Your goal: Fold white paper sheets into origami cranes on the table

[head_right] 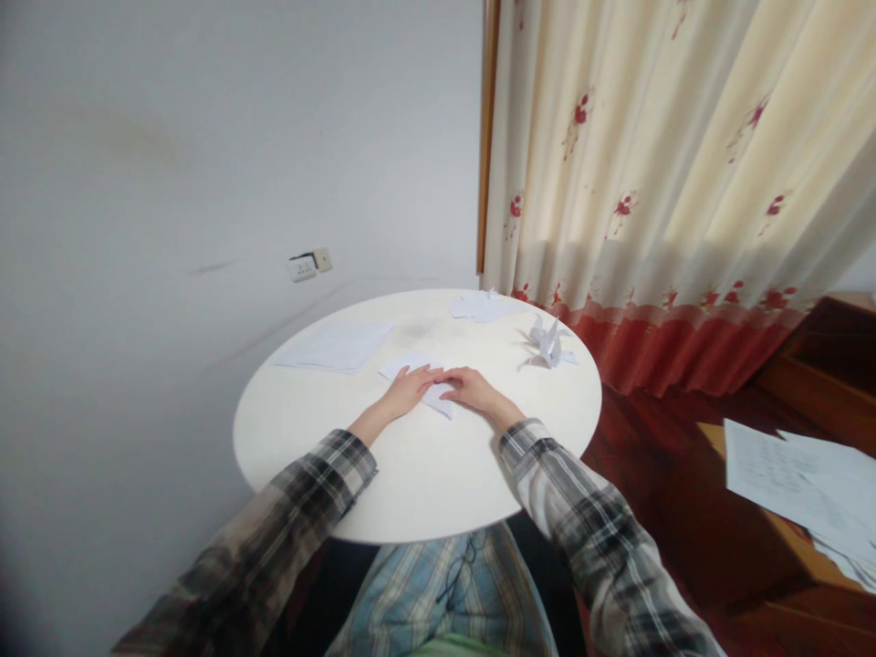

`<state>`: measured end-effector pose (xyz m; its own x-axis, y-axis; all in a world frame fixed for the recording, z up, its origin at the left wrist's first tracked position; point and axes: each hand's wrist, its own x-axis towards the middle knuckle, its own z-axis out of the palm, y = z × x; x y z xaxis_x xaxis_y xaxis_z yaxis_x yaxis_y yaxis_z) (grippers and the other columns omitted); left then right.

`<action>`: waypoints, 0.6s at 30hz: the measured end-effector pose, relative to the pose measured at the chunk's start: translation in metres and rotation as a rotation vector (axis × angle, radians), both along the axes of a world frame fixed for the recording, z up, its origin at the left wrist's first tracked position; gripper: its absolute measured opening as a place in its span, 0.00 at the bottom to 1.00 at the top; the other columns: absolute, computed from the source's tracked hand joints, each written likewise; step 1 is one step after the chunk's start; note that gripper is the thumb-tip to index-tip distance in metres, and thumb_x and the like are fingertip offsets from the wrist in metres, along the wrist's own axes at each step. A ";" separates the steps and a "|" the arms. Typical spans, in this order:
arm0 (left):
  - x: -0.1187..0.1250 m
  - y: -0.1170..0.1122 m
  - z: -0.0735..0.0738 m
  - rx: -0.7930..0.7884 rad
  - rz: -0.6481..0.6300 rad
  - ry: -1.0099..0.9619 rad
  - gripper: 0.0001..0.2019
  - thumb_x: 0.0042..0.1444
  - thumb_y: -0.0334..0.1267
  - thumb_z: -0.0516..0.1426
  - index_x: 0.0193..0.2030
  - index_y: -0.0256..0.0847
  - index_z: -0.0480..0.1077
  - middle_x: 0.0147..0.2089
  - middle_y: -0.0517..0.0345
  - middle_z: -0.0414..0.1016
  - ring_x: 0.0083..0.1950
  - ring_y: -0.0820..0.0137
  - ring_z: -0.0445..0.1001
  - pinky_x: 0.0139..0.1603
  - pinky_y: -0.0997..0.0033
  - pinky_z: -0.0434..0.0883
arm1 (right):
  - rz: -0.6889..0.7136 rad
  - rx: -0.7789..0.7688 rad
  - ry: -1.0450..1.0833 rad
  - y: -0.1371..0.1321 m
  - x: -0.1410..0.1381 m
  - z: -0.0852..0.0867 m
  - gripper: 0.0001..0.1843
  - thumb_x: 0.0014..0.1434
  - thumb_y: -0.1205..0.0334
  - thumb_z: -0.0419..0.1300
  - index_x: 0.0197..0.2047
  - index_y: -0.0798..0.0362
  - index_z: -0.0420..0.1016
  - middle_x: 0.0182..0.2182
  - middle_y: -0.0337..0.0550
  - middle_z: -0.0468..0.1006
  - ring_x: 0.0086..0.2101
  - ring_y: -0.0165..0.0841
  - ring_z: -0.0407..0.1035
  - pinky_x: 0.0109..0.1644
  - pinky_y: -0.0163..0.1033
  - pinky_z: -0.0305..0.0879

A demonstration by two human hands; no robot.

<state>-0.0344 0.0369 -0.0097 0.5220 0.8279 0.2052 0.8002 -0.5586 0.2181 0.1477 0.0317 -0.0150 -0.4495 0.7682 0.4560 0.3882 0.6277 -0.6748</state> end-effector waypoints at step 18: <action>-0.001 0.006 -0.005 -0.036 0.020 -0.045 0.21 0.60 0.34 0.39 0.58 0.48 0.59 0.62 0.60 0.58 0.64 0.64 0.53 0.61 0.49 0.50 | 0.221 -0.127 -0.100 0.000 0.008 0.006 0.36 0.34 0.62 0.70 0.50 0.53 0.69 0.51 0.47 0.70 0.52 0.37 0.63 0.60 0.46 0.52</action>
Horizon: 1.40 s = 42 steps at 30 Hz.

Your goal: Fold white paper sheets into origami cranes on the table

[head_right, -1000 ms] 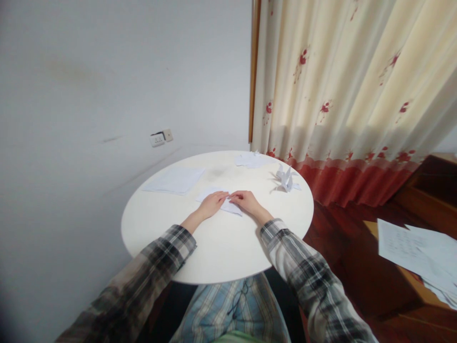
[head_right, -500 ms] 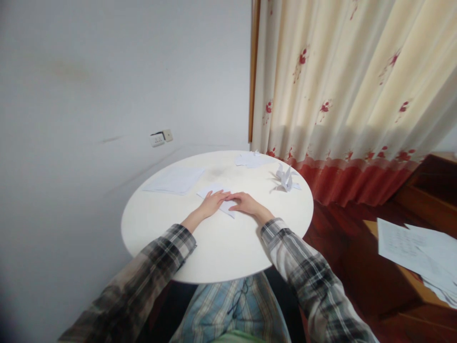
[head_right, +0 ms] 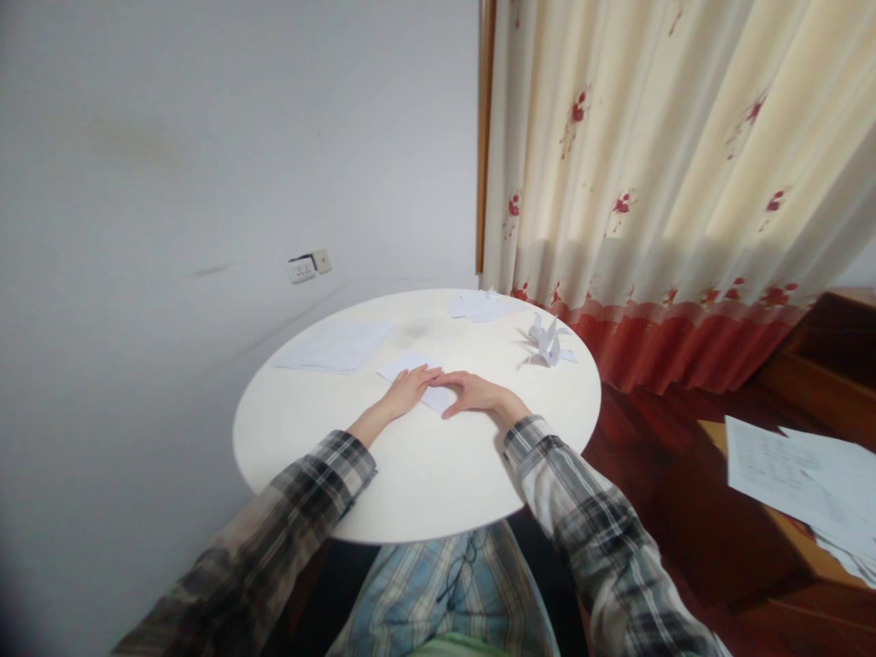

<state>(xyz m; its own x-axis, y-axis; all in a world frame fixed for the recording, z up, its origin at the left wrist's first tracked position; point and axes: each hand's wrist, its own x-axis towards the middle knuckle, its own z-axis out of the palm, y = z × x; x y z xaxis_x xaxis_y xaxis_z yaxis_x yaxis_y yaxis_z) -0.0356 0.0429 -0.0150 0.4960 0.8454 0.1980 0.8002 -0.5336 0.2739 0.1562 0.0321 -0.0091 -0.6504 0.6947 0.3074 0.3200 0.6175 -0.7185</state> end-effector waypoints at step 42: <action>0.005 -0.003 0.008 0.112 -0.124 -0.212 0.15 0.54 0.31 0.50 0.49 0.38 0.69 0.50 0.54 0.73 0.50 0.69 0.70 0.54 0.69 0.64 | -0.638 0.230 -0.065 0.006 -0.003 -0.011 0.11 0.55 0.64 0.53 0.35 0.52 0.76 0.33 0.41 0.79 0.33 0.31 0.70 0.40 0.34 0.63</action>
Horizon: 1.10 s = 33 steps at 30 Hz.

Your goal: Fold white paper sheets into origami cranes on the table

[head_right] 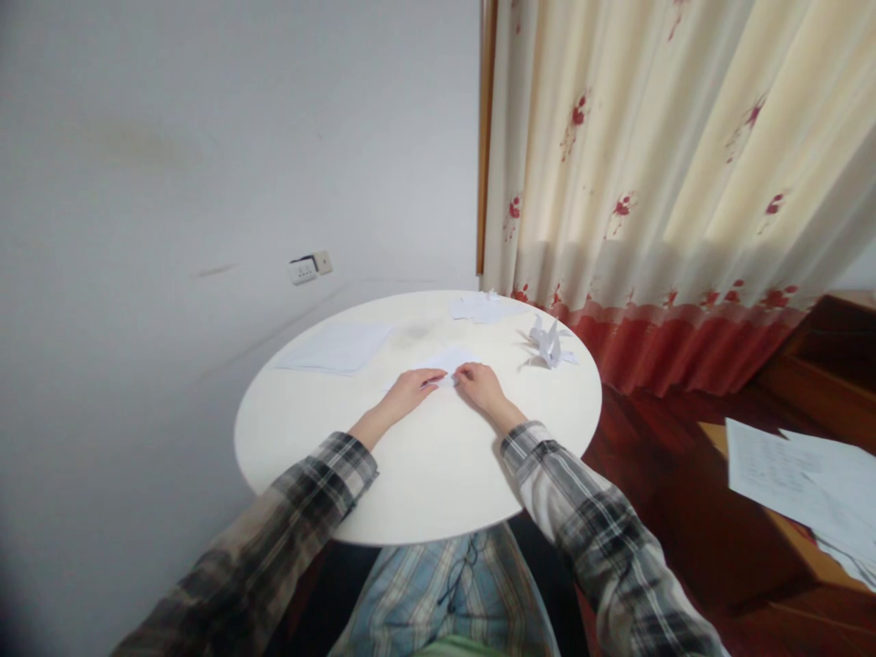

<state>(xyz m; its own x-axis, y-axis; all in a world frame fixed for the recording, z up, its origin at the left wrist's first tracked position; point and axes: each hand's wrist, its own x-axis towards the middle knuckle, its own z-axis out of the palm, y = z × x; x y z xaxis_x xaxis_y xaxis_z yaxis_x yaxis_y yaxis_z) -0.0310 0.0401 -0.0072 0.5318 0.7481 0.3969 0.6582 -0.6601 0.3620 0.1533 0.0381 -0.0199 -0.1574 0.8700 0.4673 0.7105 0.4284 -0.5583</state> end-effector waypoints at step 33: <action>-0.003 0.012 -0.014 -0.006 0.180 -0.142 0.19 0.48 0.29 0.55 0.49 0.38 0.63 0.52 0.48 0.65 0.55 0.64 0.63 0.56 0.60 0.61 | -0.242 -0.061 0.169 0.009 0.009 -0.005 0.13 0.53 0.61 0.54 0.42 0.55 0.69 0.39 0.48 0.75 0.40 0.35 0.69 0.45 0.39 0.62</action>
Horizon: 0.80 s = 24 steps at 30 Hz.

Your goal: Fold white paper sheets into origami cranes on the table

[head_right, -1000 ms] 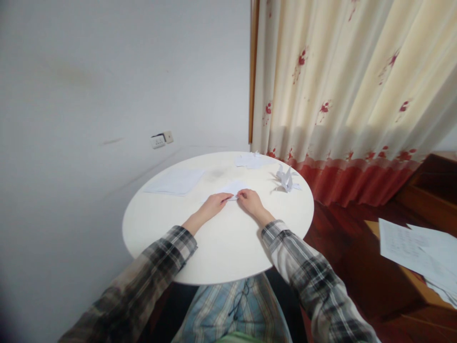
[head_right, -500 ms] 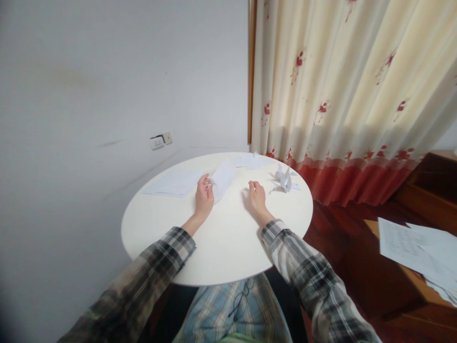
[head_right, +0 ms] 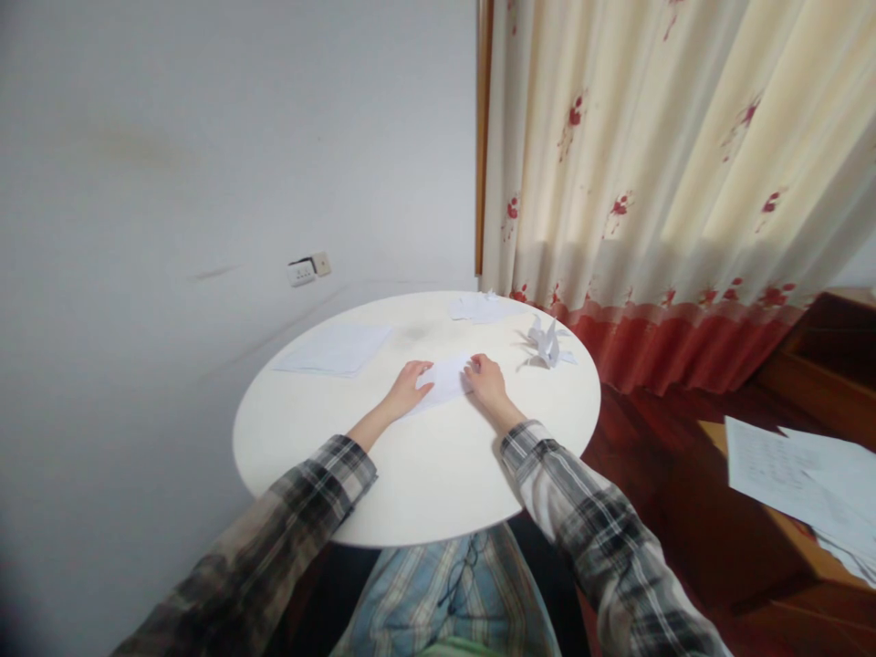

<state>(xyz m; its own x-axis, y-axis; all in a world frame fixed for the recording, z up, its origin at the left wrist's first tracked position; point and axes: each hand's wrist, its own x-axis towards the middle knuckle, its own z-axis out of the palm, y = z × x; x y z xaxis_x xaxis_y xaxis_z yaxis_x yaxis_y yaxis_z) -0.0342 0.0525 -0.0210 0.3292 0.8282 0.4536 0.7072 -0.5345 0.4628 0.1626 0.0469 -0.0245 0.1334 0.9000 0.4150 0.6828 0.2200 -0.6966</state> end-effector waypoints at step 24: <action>0.000 -0.014 0.007 0.011 -0.123 0.338 0.24 0.55 0.50 0.49 0.54 0.38 0.63 0.59 0.47 0.62 0.60 0.63 0.59 0.60 0.62 0.55 | 0.100 0.227 0.180 -0.005 0.000 0.007 0.31 0.43 0.70 0.54 0.53 0.54 0.59 0.52 0.50 0.66 0.48 0.35 0.63 0.50 0.41 0.61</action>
<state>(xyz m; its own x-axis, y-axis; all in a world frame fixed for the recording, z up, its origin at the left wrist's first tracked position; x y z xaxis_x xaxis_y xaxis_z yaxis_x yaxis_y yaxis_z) -0.0345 0.0385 -0.0139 0.5589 0.7690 0.3103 0.7495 -0.6286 0.2076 0.1631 0.0414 -0.0175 0.1380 0.7995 0.5846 0.5203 0.4437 -0.7297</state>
